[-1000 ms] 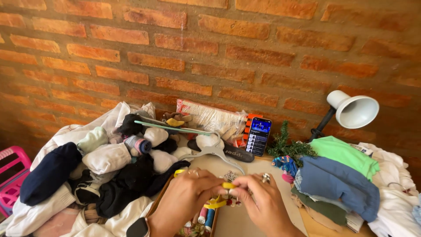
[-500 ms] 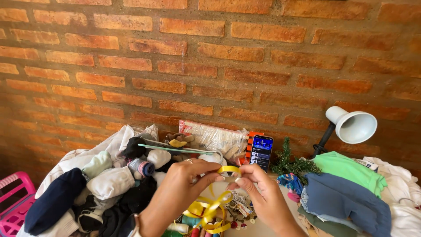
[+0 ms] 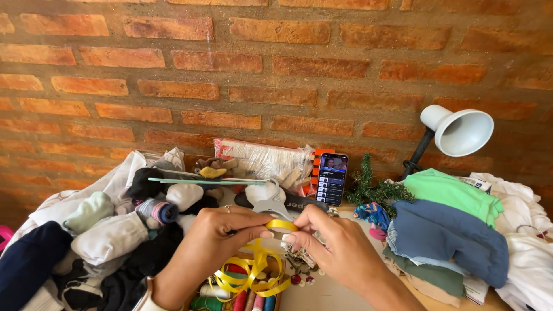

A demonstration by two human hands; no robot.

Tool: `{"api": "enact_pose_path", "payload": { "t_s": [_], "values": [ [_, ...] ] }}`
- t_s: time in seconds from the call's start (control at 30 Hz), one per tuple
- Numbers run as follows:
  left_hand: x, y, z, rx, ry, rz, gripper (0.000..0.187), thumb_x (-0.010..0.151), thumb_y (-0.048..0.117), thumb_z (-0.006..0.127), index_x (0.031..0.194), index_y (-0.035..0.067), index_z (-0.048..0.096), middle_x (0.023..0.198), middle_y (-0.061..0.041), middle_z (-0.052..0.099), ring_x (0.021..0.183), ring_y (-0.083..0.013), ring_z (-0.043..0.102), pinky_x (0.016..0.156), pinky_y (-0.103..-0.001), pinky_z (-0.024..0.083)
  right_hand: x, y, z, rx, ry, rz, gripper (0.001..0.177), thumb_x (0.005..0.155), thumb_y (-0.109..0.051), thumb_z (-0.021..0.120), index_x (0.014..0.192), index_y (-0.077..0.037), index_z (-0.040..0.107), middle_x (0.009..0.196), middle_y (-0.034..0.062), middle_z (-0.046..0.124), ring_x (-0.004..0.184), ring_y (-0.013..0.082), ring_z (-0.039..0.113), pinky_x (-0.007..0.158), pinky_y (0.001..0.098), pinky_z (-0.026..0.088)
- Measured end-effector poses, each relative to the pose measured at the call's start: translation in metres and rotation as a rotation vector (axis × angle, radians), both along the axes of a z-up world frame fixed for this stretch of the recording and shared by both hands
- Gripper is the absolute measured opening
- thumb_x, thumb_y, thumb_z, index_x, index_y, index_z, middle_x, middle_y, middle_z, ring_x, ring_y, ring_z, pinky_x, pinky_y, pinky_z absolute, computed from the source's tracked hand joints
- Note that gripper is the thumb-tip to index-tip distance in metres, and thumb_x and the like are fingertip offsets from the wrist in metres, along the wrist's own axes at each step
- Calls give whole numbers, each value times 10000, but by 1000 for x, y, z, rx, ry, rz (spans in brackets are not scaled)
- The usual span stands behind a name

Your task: A person is seen organizing a small wooden box containing sewing supplies, specifically handling a yellow ribbon and various spools of thread.

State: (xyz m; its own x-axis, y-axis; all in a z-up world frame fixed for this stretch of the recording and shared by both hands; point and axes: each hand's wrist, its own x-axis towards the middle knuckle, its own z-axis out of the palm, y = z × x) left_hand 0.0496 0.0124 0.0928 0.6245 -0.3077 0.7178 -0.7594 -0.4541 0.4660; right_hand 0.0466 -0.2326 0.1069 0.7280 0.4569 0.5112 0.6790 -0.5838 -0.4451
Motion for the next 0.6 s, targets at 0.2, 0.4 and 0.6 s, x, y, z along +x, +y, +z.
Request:
{"api": "enact_pose_path", "payload": {
  "t_s": [0.2, 0.4, 0.6],
  "values": [
    [12, -5, -13, -269, 267, 13, 223, 770, 199, 848, 974, 115, 884, 975, -39, 895, 860, -71, 797, 783, -207, 620, 20, 15, -24, 635, 668, 176, 154, 993, -186, 605, 1004, -36, 573, 970, 219, 865, 706, 179, 728, 315, 210, 358],
    [-8, -4, 13, -58, 241, 98, 188, 786, 303, 834, 940, 223, 909, 888, 53, 897, 748, -15, 750, 648, -200, 560, 24, 30, -49, 818, 691, 177, 193, 976, -197, 646, 1026, -49, 534, 896, 211, 801, 885, 243, 818, 377, 241, 372],
    [-10, 12, 18, 180, -114, 105, 563, 728, 393, 871, 1217, 136, 760, 1153, -57, 778, 1084, -223, 711, 943, -336, 523, 12, 21, -30, 454, 233, 221, 151, 945, -223, 668, 981, -80, 635, 956, 74, 869, 911, 152, 848, 772, 273, 645]
  ]
}}
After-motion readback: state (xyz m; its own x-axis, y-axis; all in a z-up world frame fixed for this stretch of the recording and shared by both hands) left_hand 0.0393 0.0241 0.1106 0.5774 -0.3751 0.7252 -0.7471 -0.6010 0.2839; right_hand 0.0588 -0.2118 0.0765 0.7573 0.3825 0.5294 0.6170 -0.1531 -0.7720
